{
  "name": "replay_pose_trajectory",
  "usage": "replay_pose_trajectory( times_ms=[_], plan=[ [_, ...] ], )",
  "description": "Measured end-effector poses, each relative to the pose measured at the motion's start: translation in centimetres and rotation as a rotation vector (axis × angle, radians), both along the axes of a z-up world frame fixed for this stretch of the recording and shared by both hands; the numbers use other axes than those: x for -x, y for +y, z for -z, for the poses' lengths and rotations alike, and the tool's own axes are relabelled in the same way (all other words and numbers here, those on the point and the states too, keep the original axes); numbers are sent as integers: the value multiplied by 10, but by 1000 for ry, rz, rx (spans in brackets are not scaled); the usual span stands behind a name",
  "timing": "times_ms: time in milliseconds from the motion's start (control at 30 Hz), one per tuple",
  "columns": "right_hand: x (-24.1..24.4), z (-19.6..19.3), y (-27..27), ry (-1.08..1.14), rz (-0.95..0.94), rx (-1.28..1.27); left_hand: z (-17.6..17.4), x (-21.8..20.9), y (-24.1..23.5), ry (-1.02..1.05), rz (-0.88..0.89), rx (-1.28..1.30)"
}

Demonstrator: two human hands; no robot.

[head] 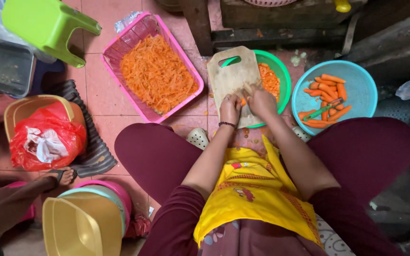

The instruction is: Dicing carrots on a cutting board using a knife.

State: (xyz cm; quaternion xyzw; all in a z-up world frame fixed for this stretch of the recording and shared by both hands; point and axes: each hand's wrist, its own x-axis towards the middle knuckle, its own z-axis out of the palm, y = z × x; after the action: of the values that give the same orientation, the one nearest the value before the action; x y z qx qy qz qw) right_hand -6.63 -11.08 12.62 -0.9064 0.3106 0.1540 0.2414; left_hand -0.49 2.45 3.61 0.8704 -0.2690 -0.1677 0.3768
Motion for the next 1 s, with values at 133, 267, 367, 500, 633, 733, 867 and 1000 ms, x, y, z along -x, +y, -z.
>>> replay_pose_trajectory(
  times_ms=[133, 267, 367, 500, 633, 733, 867, 1000],
  plan=[
    [3, -40, 39, -15, -104, 146, 8, -4, -2, 8, 1, 18],
    [-9, -68, 55, -65, -121, 108, 41, -6, 4, 10, 3, -1],
    [-8, -65, 51, -11, -38, 38, 36, -13, -1, -19, 11, 43],
    [7, -10, 29, -71, 73, -50, 43, -14, -3, -23, -14, 46],
    [7, 17, 27, -120, 17, 59, 38, -8, -1, -40, -38, -1],
    [2, -1, 37, -65, -82, 64, 32, -13, -3, -39, -37, 6],
    [-2, 9, 46, -112, -18, 56, 41, -15, 3, -61, -26, 28],
    [-17, 27, 26, -160, -74, -58, 47, -19, 4, -32, -45, -24]
  ],
)
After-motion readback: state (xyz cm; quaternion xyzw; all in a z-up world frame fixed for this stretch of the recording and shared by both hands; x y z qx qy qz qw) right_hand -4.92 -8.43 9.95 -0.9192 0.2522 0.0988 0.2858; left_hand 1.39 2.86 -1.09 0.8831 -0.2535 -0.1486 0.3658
